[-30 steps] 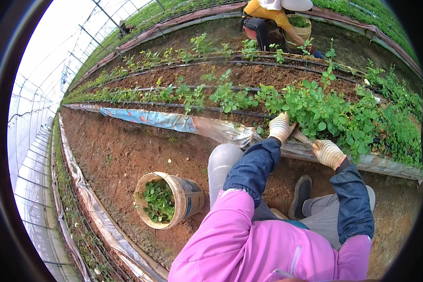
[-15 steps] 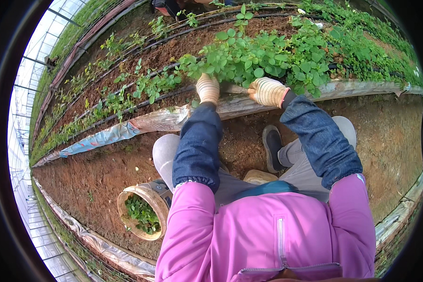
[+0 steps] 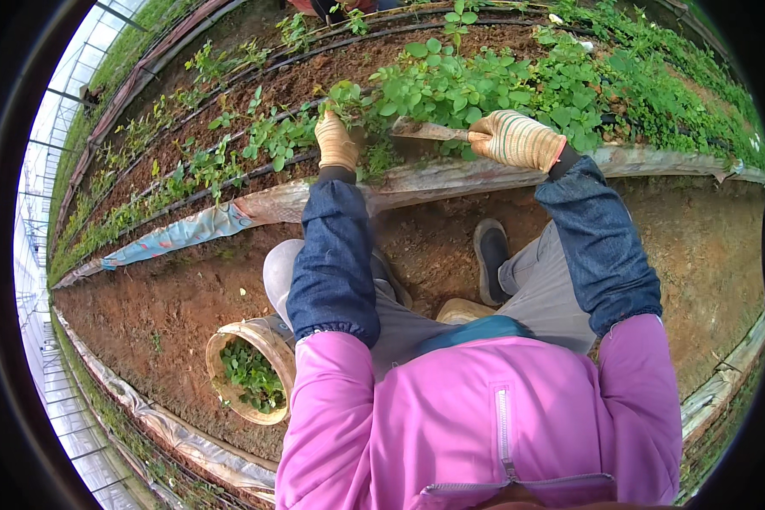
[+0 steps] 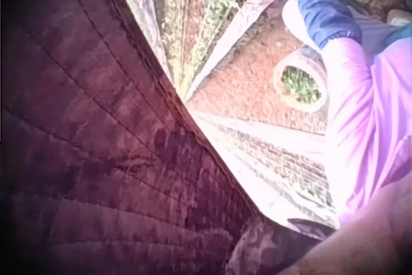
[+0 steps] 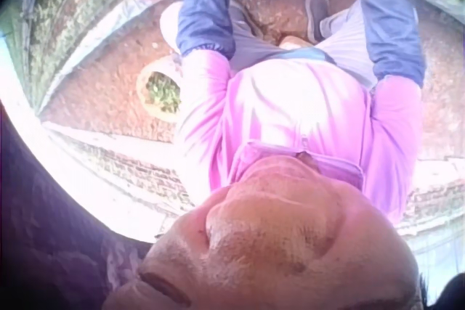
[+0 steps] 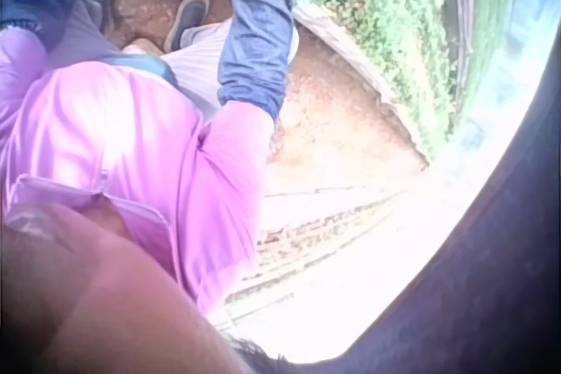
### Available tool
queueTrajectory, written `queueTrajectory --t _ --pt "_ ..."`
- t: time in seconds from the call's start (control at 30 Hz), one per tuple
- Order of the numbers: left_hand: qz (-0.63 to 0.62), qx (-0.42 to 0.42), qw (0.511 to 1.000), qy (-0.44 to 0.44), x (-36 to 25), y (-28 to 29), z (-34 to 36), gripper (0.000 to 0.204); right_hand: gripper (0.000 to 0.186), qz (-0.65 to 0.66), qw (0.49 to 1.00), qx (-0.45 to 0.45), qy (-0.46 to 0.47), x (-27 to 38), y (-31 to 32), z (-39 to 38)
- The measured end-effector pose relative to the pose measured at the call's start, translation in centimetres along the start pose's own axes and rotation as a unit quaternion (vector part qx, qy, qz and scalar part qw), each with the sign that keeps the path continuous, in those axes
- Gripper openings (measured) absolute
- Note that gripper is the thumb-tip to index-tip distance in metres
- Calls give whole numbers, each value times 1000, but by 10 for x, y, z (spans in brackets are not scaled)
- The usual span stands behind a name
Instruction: The person kneels in a greenhouse and harvests leafy green plants by hand. They pull the plants from the soil, gather them into a bunch, and place them into a bucket positioned beside them.
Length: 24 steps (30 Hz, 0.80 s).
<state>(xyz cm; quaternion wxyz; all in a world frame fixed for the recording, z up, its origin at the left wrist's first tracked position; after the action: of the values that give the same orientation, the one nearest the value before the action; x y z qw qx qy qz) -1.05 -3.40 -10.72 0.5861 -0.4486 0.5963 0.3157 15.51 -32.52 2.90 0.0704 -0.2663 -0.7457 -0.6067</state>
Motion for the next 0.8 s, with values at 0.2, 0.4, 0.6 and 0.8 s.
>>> queueTrajectory --t 0.2,0.4,0.6,0.8 --pt "249 1 965 -84 -16 51 9 45 36 37 999 24 14 -6 -11 6" --pt "661 169 719 -133 -42 -13 -87 78 38 33 998 45 -19 -40 -9 -3" --pt "707 189 665 -149 -8 -2 -98 64 39 0 997 83 -11 -34 -16 8" --pt "666 212 699 -150 -6 -4 -88 49 36 24 996 80 1 -50 -29 14"
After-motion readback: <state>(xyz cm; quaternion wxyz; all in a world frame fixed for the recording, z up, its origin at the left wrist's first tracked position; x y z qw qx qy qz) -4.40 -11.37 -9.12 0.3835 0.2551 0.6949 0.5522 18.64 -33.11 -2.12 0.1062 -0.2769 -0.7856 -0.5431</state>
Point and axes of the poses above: each hand's wrist, its own z-axis towards the middle knuckle, its own y-axis out of the back of the hand, x = y × z, the point moved 2 cm from there along z, towards the middle knuckle, and after that the axes turned 7 degrees about -z, right-handed, at the moved point
